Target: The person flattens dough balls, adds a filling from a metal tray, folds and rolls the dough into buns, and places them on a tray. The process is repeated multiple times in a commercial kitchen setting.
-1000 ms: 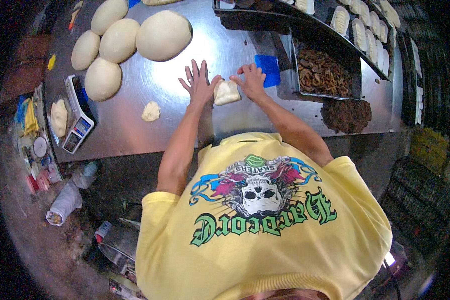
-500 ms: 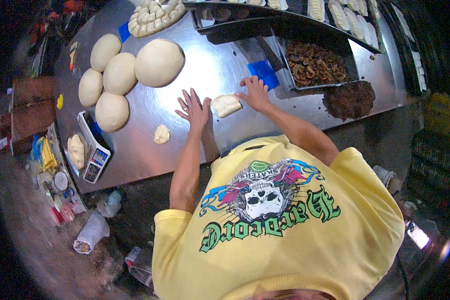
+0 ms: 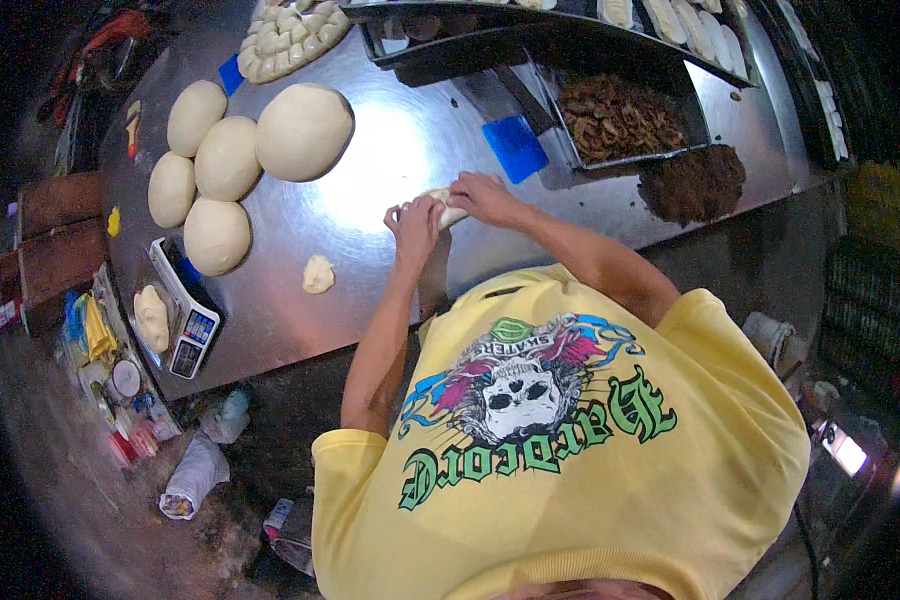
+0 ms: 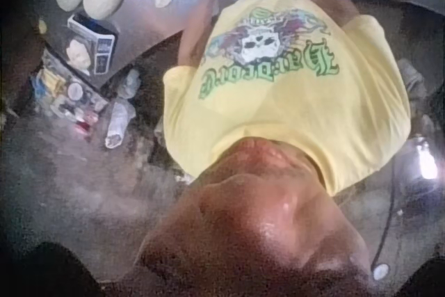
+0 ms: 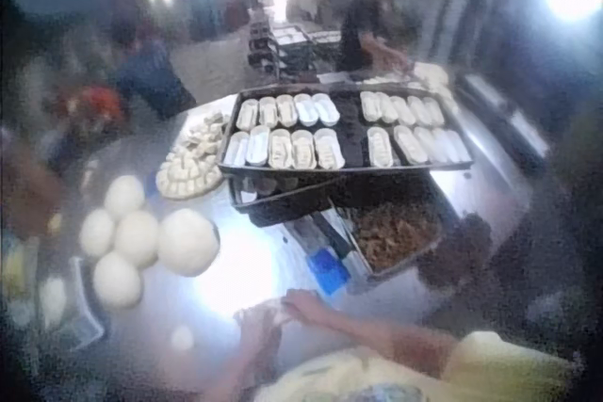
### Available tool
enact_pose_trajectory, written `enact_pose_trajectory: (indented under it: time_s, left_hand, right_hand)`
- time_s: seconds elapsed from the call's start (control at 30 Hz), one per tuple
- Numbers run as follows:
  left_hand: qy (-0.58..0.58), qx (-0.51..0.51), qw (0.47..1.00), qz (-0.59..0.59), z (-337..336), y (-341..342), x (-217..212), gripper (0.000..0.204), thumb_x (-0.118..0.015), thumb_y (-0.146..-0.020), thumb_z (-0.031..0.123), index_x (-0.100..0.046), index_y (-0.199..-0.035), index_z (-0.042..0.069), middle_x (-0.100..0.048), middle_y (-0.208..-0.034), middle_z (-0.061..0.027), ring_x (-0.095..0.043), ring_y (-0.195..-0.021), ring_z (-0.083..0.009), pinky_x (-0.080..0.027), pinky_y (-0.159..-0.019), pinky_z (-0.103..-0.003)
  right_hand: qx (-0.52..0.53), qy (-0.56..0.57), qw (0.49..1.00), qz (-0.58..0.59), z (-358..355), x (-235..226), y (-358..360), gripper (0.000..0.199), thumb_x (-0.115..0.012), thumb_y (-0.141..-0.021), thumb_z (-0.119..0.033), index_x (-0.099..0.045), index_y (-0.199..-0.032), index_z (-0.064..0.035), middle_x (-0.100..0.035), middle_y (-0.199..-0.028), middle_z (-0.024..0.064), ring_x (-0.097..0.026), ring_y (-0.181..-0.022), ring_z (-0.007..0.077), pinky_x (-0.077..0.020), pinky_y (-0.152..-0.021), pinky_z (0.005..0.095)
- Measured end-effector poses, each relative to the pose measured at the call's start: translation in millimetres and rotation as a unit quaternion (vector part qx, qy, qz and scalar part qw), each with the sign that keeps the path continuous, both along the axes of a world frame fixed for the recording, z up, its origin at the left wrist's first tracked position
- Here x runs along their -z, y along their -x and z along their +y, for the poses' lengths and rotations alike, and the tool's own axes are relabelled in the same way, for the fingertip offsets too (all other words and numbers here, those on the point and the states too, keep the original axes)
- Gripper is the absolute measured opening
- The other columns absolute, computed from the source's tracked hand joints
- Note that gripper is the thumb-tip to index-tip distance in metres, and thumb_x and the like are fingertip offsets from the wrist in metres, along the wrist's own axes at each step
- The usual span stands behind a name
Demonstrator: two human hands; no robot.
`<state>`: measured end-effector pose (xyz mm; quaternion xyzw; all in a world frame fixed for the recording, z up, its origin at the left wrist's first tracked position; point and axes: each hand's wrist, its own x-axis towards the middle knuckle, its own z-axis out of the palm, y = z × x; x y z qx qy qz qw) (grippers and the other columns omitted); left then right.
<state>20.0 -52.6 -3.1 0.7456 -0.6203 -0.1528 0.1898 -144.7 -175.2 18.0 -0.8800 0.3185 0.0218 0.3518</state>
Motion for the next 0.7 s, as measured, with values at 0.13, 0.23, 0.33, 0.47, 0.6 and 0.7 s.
enact_pose_trajectory:
  time_s: [0.13, 0.23, 0.33, 0.47, 0.6, 0.7]
  left_hand:
    - [-0.117, -0.028, 0.987, -0.106, -19, -7, -7, 0.039, -0.071, -0.088, 0.044, -0.061, -0.112, 0.014, -0.055, -0.132, -0.0112, -0.046, -0.121, -0.0386, -0.018, -0.106, -0.066]
    - [-0.114, -0.078, 0.984, -0.111, -20, -18, 3, 0.071, -0.076, -0.079, 0.058, -0.050, -0.133, 0.019, -0.030, -0.154, -0.0167, -0.024, -0.140, -0.0492, -0.002, -0.111, -0.076]
    - [-0.059, -0.107, 0.989, -0.081, -16, -25, 6, 0.086, -0.073, -0.078, 0.064, -0.043, -0.146, 0.021, -0.028, -0.158, -0.0167, -0.014, -0.146, -0.0500, 0.001, -0.112, -0.076]
    - [0.019, -0.093, 0.989, -0.115, -3, -35, 28, 0.087, -0.071, -0.081, 0.064, -0.041, -0.150, 0.020, -0.028, -0.159, -0.0138, -0.013, -0.148, -0.0453, -0.001, -0.115, -0.071]
    - [0.000, -0.135, 0.988, 0.071, -23, -38, 16, 0.100, -0.074, -0.077, 0.064, -0.033, -0.155, 0.017, -0.016, -0.165, -0.0171, -0.006, -0.150, -0.0460, 0.000, -0.113, -0.072]
    - [-0.069, -0.109, 0.992, -0.009, -41, -33, 4, 0.108, -0.076, -0.074, 0.064, -0.026, -0.158, 0.017, -0.010, -0.166, -0.0187, -0.002, -0.150, -0.0491, 0.004, -0.112, -0.074]
  right_hand:
    - [0.073, 0.075, 0.984, 0.145, -6, 3, -28, 0.048, -0.076, -0.082, -0.040, -0.067, -0.113, -0.0059, -0.055, -0.121, 0.0164, -0.047, -0.120, 0.0406, -0.0368, -0.094, 0.0570]
    - [0.068, 0.134, 0.982, 0.117, -18, 2, -29, 0.057, -0.079, -0.076, -0.048, -0.064, -0.113, -0.0086, -0.052, -0.121, 0.0169, -0.047, -0.116, 0.0376, -0.0370, -0.090, 0.0536]
    - [0.068, 0.114, 0.990, 0.041, -30, -11, -4, 0.059, -0.080, -0.074, -0.053, -0.060, -0.110, -0.0108, -0.051, -0.116, 0.0135, -0.047, -0.109, 0.0352, -0.0366, -0.085, 0.0491]
    - [0.063, 0.142, 0.987, -0.028, -29, 3, 11, 0.058, -0.076, -0.076, -0.061, -0.059, -0.103, -0.0128, -0.050, -0.112, 0.0119, -0.044, -0.108, 0.0332, -0.0339, -0.085, 0.0459]
    - [0.133, 0.085, 0.986, -0.049, -33, 9, -4, 0.054, -0.073, -0.081, -0.061, -0.059, -0.104, -0.0147, -0.050, -0.114, 0.0113, -0.044, -0.108, 0.0323, -0.0330, -0.086, 0.0448]
    - [0.131, 0.117, 0.984, -0.038, -32, 12, -11, 0.053, -0.076, -0.080, -0.058, -0.059, -0.106, -0.0155, -0.049, -0.116, 0.0110, -0.044, -0.108, 0.0319, -0.0327, -0.086, 0.0452]
